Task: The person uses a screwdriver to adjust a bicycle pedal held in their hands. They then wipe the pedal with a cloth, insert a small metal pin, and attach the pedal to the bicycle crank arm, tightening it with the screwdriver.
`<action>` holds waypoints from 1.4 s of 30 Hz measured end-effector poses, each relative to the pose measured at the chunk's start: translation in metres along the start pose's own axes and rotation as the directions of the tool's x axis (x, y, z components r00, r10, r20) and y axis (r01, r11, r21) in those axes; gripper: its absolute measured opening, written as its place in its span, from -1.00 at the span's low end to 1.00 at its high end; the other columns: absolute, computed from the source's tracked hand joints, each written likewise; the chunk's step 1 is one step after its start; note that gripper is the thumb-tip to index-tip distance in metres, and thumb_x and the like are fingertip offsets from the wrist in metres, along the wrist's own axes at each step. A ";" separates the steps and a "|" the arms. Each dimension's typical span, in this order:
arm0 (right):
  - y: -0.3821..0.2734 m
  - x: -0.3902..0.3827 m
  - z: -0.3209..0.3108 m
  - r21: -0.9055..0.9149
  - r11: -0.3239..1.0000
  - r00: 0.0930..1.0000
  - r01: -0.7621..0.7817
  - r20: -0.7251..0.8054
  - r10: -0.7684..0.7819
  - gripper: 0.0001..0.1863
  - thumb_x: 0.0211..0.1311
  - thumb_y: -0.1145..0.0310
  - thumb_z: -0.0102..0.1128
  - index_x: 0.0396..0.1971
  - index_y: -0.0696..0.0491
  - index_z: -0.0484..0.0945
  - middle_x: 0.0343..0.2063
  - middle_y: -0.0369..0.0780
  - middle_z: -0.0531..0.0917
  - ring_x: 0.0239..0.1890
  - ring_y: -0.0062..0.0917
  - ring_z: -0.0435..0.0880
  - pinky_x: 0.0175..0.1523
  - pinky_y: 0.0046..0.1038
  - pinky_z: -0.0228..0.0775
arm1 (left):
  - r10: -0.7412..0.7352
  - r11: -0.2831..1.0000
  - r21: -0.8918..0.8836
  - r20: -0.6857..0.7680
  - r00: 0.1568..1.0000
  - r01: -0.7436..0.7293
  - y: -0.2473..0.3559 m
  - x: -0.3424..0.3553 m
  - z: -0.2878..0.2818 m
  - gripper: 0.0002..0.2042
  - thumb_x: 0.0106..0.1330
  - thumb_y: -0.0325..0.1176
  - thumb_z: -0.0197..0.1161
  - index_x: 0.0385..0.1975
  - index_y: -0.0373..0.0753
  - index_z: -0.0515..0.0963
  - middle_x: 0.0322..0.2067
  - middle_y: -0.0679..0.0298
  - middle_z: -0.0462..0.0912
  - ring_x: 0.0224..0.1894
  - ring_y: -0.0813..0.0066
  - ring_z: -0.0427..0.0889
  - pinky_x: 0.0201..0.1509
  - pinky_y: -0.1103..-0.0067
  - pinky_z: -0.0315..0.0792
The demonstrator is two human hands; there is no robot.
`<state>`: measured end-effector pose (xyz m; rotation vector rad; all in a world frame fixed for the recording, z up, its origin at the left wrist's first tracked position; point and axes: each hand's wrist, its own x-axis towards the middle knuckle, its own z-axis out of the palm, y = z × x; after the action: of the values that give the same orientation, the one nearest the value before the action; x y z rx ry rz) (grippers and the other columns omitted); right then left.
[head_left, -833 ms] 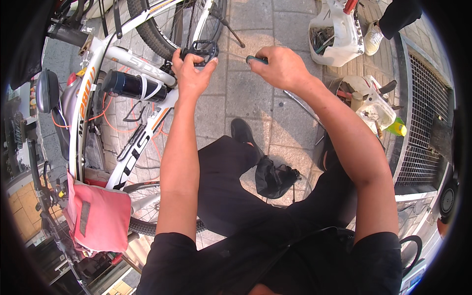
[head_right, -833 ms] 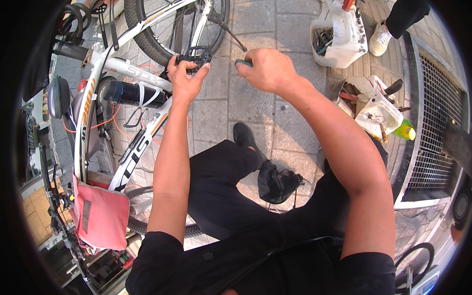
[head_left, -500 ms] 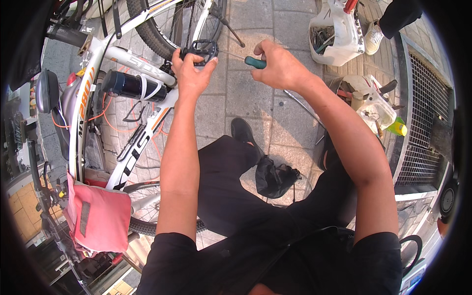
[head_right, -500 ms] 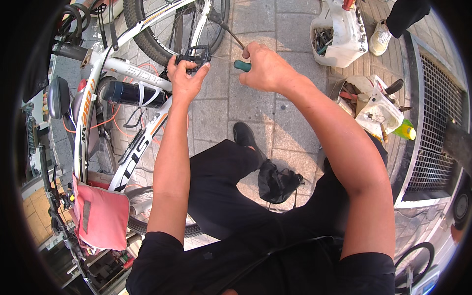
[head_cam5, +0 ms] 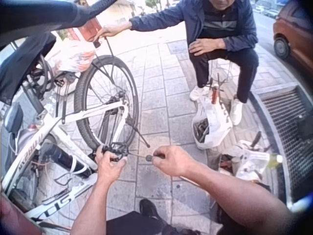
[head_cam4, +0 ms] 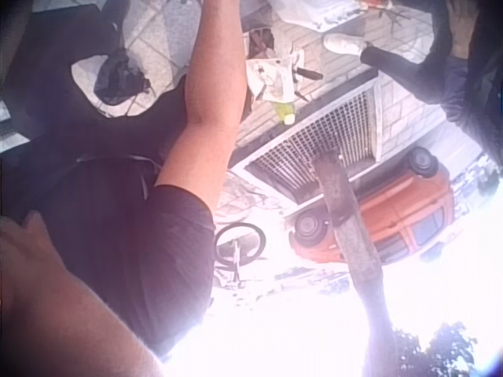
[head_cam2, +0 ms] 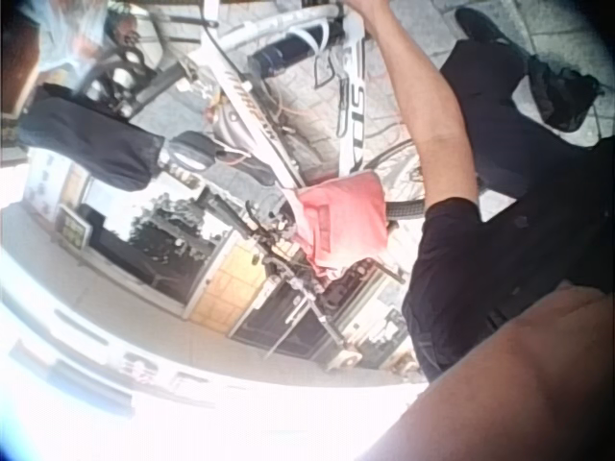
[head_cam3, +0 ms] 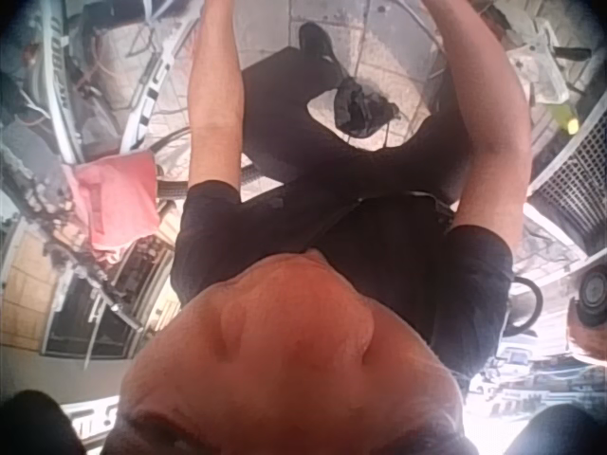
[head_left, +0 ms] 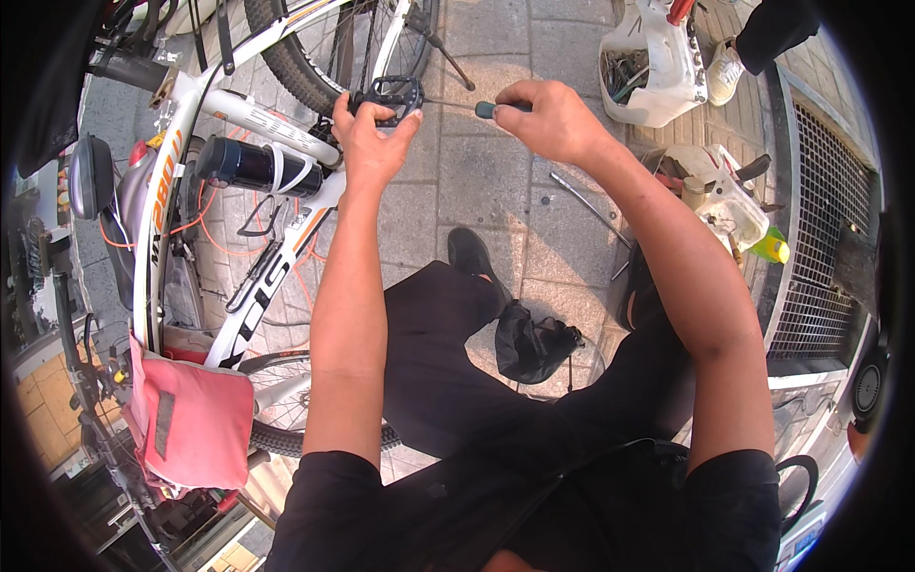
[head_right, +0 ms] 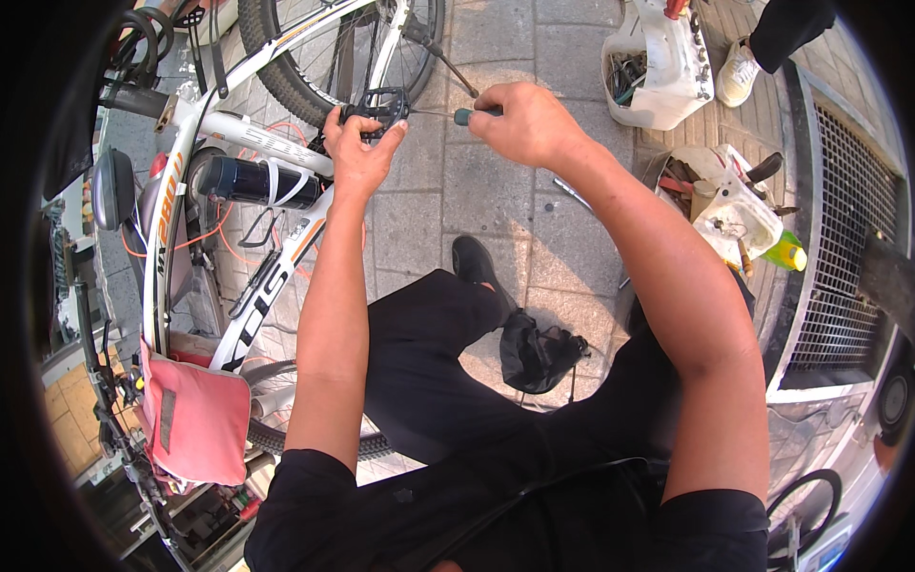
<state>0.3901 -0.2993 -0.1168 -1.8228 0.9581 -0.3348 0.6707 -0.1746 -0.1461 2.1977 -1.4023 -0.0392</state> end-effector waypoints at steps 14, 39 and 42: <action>0.003 0.000 0.008 0.235 0.967 0.992 -0.097 0.107 0.073 -0.61 0.37 0.19 0.39 -0.03 0.23 0.73 -0.31 -0.20 0.76 -0.35 -0.50 0.69 -0.16 -0.39 0.59 | -0.001 1.000 0.009 0.014 1.000 0.001 0.000 0.001 -0.002 -0.53 0.13 -0.01 0.69 -0.24 -0.25 0.66 0.54 -0.37 0.08 0.51 -0.41 0.18 0.54 0.02 0.23; 0.002 0.002 0.001 0.143 0.987 0.991 -0.073 0.126 0.055 -0.53 0.33 0.10 0.37 -0.09 0.26 0.80 -0.31 -0.04 0.82 -0.21 -0.41 0.76 0.02 -0.30 0.59 | 0.004 1.000 -0.022 0.011 1.000 -0.004 -0.005 0.001 0.000 -0.53 0.12 0.00 0.70 -0.24 -0.24 0.67 0.55 -0.35 0.08 0.53 -0.41 0.15 0.57 0.02 0.18; -0.001 0.004 -0.002 0.135 0.984 0.982 -0.118 0.161 0.096 -0.51 0.32 0.07 0.35 -0.10 0.26 0.80 -0.28 -0.01 0.83 -0.19 -0.35 0.78 0.04 -0.28 0.60 | 0.011 1.000 -0.019 0.004 1.000 -0.011 -0.007 0.001 0.000 -0.53 0.12 0.01 0.70 -0.24 -0.23 0.67 0.55 -0.35 0.07 0.54 -0.40 0.15 0.57 0.02 0.17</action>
<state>0.3915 -0.3033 -0.1157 -1.6339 0.8975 -0.1881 0.6772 -0.1734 -0.1495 2.1757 -1.4105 -0.0523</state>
